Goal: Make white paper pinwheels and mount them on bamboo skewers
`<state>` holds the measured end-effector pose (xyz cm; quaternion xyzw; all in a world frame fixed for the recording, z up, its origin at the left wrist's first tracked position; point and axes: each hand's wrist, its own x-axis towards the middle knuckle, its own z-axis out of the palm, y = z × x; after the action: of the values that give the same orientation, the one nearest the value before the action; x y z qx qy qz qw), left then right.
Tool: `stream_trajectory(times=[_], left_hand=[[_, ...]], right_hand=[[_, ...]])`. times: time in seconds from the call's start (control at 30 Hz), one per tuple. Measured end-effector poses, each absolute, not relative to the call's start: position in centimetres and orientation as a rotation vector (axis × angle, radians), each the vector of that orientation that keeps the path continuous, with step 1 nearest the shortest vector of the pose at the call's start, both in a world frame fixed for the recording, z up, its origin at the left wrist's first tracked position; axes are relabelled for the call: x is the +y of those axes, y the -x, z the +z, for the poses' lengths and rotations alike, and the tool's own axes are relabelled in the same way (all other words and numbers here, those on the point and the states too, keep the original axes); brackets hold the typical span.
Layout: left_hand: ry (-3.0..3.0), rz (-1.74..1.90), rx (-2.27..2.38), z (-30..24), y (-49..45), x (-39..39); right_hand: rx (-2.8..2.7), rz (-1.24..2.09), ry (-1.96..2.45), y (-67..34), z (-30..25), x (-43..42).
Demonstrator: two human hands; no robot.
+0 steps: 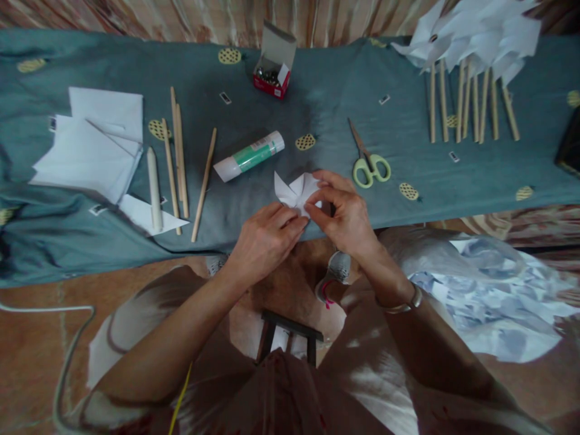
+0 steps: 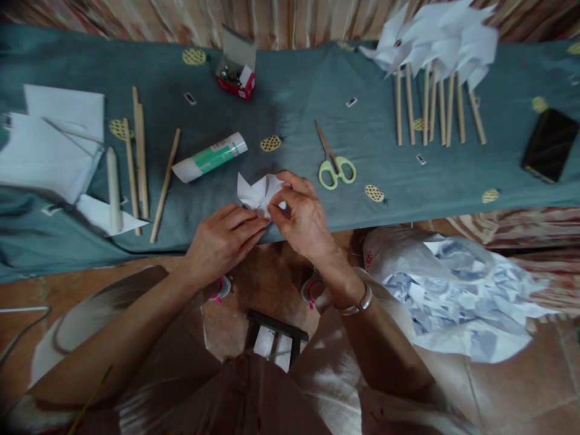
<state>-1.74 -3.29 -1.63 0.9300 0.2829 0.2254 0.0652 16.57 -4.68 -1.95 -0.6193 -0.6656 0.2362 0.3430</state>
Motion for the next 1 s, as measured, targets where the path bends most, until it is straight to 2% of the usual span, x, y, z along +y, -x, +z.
stream_trajectory(times=[1.0], left_hand=[[-2.769,0.662,0.872,-1.55,1.56,-3.29]], right_hand=[[-1.742,0.561,1.596,-16.40,-2.28,-5.06]])
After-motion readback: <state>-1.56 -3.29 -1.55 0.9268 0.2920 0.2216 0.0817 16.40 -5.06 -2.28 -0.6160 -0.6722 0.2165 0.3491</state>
